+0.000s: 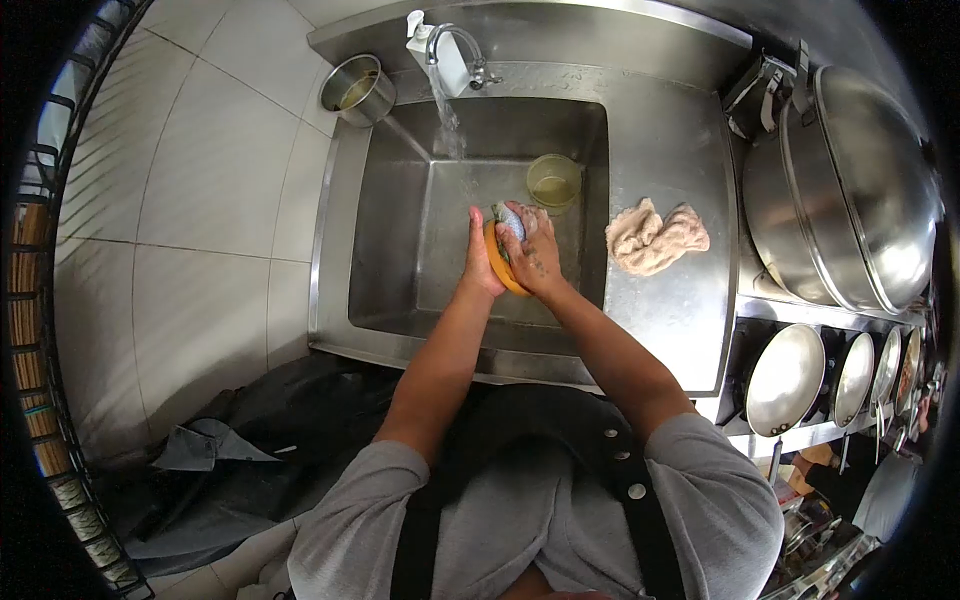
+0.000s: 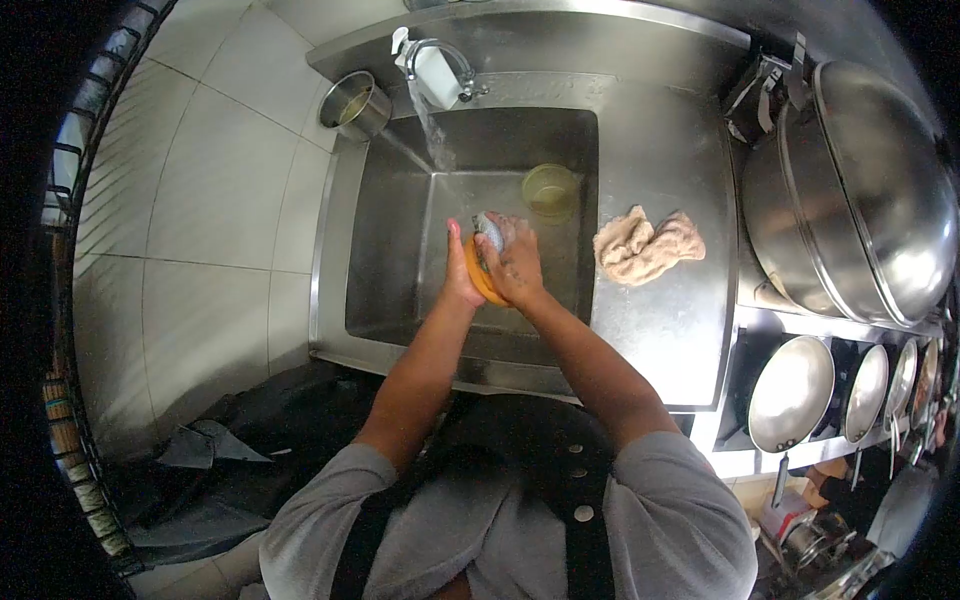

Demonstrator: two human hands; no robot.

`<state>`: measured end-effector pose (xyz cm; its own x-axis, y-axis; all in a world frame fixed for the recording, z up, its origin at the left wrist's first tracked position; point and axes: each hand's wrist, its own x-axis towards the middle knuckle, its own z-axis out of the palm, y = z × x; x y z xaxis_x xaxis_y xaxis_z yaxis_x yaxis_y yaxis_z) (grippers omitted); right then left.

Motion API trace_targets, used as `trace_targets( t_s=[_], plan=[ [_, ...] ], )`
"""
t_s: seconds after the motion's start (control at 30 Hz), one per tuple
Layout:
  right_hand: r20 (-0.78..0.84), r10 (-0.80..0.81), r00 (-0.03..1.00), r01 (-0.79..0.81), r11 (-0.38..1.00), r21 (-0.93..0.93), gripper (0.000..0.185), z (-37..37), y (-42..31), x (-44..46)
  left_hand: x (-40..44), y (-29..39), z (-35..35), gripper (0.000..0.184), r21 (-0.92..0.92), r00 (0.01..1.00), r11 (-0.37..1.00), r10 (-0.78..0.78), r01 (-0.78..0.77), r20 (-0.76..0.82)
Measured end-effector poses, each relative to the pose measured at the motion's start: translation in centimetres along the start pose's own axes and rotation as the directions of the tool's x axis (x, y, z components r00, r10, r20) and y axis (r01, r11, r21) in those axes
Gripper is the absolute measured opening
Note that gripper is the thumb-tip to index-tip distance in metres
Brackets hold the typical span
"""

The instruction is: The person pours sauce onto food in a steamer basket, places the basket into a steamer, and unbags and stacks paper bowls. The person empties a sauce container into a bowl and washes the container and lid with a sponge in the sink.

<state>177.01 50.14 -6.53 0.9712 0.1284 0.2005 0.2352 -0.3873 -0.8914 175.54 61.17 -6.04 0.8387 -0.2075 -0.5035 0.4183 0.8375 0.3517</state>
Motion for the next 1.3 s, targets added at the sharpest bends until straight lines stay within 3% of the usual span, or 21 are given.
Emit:
trace_targets(
  t_s=[0.07,0.13,0.23,0.33,0.37,0.43,0.47,0.5,0.53,0.57,0.63,0.67,0.7,0.77,0.83,0.87,0.9,0.97,1.07,1.17,1.3],
  plan=[
    [-0.030,-0.078,0.997,0.073,0.990,-0.120,0.035,0.0,-2.0,0.6,-0.6,-0.5,0.0,0.083,0.013,0.995,0.997,0.074,-0.075,0.074],
    [-0.006,-0.106,0.994,0.104,0.984,-0.147,0.030,0.6,-2.8,1.6,-1.7,-0.7,0.1,0.078,-0.114,0.988,0.992,0.068,-0.052,0.142],
    [0.298,-0.170,0.940,0.235,0.951,-0.200,0.033,0.8,-2.7,2.2,-1.7,-0.1,-0.5,0.070,-0.243,0.956,0.967,0.138,-0.074,0.260],
    [0.345,-0.254,0.904,0.367,0.874,-0.319,0.037,0.4,-2.0,3.2,-0.5,0.5,-1.5,0.062,-0.252,0.942,0.964,0.159,-0.083,0.296],
    [0.298,-0.136,0.945,0.238,0.909,-0.341,0.037,0.6,-2.0,4.1,-0.1,0.4,-1.9,0.060,-0.242,0.943,0.967,0.154,-0.082,0.296],
    [0.182,0.105,0.978,-0.033,0.931,-0.363,0.035,0.9,-2.4,6.3,-0.5,0.8,0.7,0.056,-0.116,0.967,0.974,0.211,-0.196,0.143],
    [0.210,-0.054,0.976,0.112,0.955,-0.274,0.035,1.5,-2.1,6.1,-0.9,1.1,1.5,0.054,-0.046,0.967,0.969,0.245,-0.243,0.063],
    [0.221,-0.216,0.951,0.258,0.949,-0.182,0.036,2.2,-1.9,6.0,-0.8,2.1,1.2,0.050,-0.110,0.981,0.975,0.193,-0.194,-0.015],
    [0.217,-0.374,0.902,0.400,0.912,-0.089,0.036,2.6,-1.7,5.9,-0.6,2.9,0.7,0.047,-0.112,0.970,0.964,0.240,-0.242,-0.029],
    [0.314,-0.275,0.909,0.291,0.957,-0.004,0.033,2.8,-1.4,5.6,-0.5,3.5,0.2,0.045,-0.116,0.957,0.950,0.285,-0.289,-0.045],
    [0.406,-0.285,0.868,0.344,0.936,-0.079,0.031,1.2,-2.4,4.9,-1.0,4.7,0.4,0.040,-0.144,0.938,0.932,0.313,-0.334,-0.151],
    [0.451,-0.285,0.846,0.371,0.922,-0.113,0.030,0.2,-3.3,4.5,-0.8,5.3,-0.6,0.040,-0.070,0.931,0.932,0.347,-0.355,-0.110],
    [0.391,-0.393,0.832,0.475,0.869,-0.136,0.029,-1.4,-5.2,4.3,-0.3,5.8,-1.9,0.040,0.002,0.924,0.926,0.376,-0.377,-0.064],
    [0.258,-0.196,0.946,0.218,0.974,-0.058,0.033,-0.9,-4.5,5.3,1.1,5.9,-2.3,0.036,0.084,0.880,0.876,0.470,-0.475,0.066],
    [0.045,0.052,0.998,-0.055,0.996,0.077,0.036,0.5,-4.4,6.5,0.8,5.1,0.9,0.034,0.126,0.830,0.828,0.555,-0.546,-0.050],
    [0.056,-0.041,0.998,0.043,0.998,-0.044,0.036,1.0,-5.0,6.1,0.6,5.0,2.1,0.032,0.152,0.798,0.802,0.594,-0.578,-0.101],
    [0.078,-0.125,0.989,0.137,0.977,-0.163,0.036,0.8,-6.9,5.1,0.2,4.8,2.2,0.029,0.049,0.833,0.839,0.544,-0.542,-0.101],
    [0.149,-0.280,0.948,0.317,0.858,-0.403,0.038,0.8,-6.5,4.2,-0.2,5.3,2.4,0.028,0.123,0.845,0.867,0.499,-0.483,-0.192],
    [0.277,-0.326,0.904,0.425,0.755,-0.500,0.037,-0.3,-3.1,4.1,0.1,5.0,2.5,0.026,0.173,0.831,0.866,0.500,-0.470,-0.245],
    [0.177,-0.258,0.950,0.313,0.766,-0.561,0.035,-0.9,-2.1,4.8,0.7,4.3,2.9,0.025,0.155,0.811,0.844,0.537,-0.514,-0.232],
    [0.172,-0.319,0.932,0.361,0.782,-0.507,0.032,-2.1,-2.2,4.9,1.3,4.5,1.8,0.023,0.193,0.786,0.813,0.581,-0.550,-0.210]
  ],
)
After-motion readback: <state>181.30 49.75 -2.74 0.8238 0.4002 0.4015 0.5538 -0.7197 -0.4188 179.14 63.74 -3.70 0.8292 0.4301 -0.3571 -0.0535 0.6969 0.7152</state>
